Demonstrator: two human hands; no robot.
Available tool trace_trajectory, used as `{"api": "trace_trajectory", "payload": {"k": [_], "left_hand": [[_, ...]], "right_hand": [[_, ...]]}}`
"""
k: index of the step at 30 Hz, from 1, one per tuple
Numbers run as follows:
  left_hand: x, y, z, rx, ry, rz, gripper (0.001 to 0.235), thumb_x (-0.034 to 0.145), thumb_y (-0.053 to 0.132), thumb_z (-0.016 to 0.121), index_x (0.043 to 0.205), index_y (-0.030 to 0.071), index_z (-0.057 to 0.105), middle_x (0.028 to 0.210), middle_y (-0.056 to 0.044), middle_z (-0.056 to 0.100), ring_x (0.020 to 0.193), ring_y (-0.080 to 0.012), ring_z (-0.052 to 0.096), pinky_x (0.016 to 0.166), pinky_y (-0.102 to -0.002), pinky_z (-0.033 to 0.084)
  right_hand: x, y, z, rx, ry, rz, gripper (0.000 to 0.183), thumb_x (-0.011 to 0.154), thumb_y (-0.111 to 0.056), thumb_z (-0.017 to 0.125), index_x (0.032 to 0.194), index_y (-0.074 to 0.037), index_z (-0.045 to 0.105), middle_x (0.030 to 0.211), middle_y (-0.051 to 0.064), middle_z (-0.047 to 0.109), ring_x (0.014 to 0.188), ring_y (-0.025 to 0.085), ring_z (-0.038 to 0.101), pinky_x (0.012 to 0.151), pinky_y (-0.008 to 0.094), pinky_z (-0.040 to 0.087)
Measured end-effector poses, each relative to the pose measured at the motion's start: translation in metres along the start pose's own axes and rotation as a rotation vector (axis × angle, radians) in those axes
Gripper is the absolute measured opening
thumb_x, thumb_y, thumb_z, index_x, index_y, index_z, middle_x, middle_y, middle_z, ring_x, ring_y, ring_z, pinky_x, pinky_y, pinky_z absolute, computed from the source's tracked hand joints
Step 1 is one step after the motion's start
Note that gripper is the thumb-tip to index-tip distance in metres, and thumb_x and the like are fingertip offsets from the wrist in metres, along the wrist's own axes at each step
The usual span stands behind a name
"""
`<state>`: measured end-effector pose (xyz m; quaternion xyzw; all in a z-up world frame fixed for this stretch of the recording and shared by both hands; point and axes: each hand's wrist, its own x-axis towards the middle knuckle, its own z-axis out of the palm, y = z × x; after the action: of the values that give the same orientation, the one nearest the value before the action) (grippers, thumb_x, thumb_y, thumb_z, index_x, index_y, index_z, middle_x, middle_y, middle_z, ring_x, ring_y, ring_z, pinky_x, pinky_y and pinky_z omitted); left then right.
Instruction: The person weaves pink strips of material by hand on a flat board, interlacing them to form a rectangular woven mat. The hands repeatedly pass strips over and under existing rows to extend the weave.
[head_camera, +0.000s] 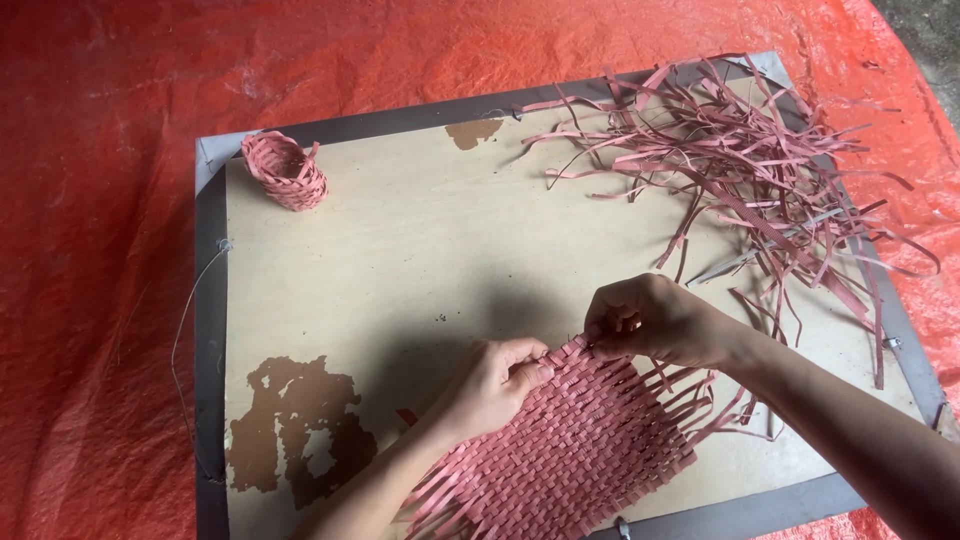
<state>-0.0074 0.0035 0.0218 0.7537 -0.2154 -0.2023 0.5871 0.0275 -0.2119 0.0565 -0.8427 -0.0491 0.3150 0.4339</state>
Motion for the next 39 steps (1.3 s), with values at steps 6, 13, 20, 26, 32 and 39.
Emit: {"api": "trace_trajectory", "payload": {"k": [6,13,20,26,32,39], "left_hand": [[0.003,-0.008,0.006,0.021,-0.031,0.018,0.007,0.082,0.007,0.058,0.077,0.004,0.063,0.053,-0.007,0.058,0.048,-0.0124,0.047,0.046,-0.027,0.039],[0.000,-0.004,0.007,-0.002,-0.047,0.019,0.008,0.081,0.006,0.059,0.074,0.005,0.062,0.050,-0.005,0.055,0.050,-0.0082,0.046,0.047,-0.024,0.038],[-0.002,-0.009,0.008,-0.014,-0.046,0.016,0.007,0.081,0.008,0.060,0.076,0.003,0.061,0.056,-0.010,0.060,0.051,-0.0103,0.049,0.049,-0.026,0.041],[-0.001,-0.006,0.008,-0.075,-0.064,0.004,0.008,0.083,0.006,0.057,0.078,0.001,0.061,0.061,-0.011,0.063,0.055,-0.0106,0.050,0.054,-0.028,0.043],[0.001,-0.016,0.008,-0.016,-0.137,0.028,0.009,0.087,0.008,0.056,0.084,0.002,0.062,0.056,-0.007,0.059,0.031,-0.0071,0.033,0.029,-0.024,0.033],[0.000,-0.013,0.007,-0.075,-0.149,-0.004,0.008,0.086,0.005,0.056,0.081,0.001,0.061,0.064,-0.009,0.063,0.034,-0.0076,0.036,0.030,-0.024,0.031]], "right_hand": [[0.002,0.006,0.000,0.060,-0.095,0.060,0.017,0.064,-0.007,0.077,0.079,-0.003,0.072,0.061,0.010,0.068,0.061,0.019,0.063,0.063,0.029,0.049],[0.004,0.013,0.001,0.015,-0.178,0.087,0.013,0.062,-0.008,0.079,0.072,-0.002,0.072,0.059,0.010,0.066,0.058,0.019,0.059,0.058,0.028,0.047],[0.005,0.009,0.012,-0.072,-0.131,0.082,0.015,0.062,-0.010,0.080,0.071,-0.002,0.070,0.058,0.009,0.062,0.058,0.020,0.059,0.059,0.028,0.048],[-0.005,-0.009,0.021,-0.152,-0.113,0.099,0.010,0.068,-0.014,0.076,0.074,-0.007,0.071,0.058,0.007,0.063,0.058,0.017,0.059,0.059,0.027,0.049],[-0.006,0.003,0.026,-0.312,-0.117,-0.013,0.009,0.069,-0.017,0.075,0.070,-0.012,0.068,0.069,-0.002,0.072,0.060,0.009,0.067,0.049,0.020,0.052],[-0.009,0.005,0.033,-0.274,-0.033,-0.157,0.013,0.067,-0.021,0.076,0.068,-0.011,0.068,0.063,-0.002,0.071,0.051,0.007,0.064,0.041,0.020,0.047]]}}
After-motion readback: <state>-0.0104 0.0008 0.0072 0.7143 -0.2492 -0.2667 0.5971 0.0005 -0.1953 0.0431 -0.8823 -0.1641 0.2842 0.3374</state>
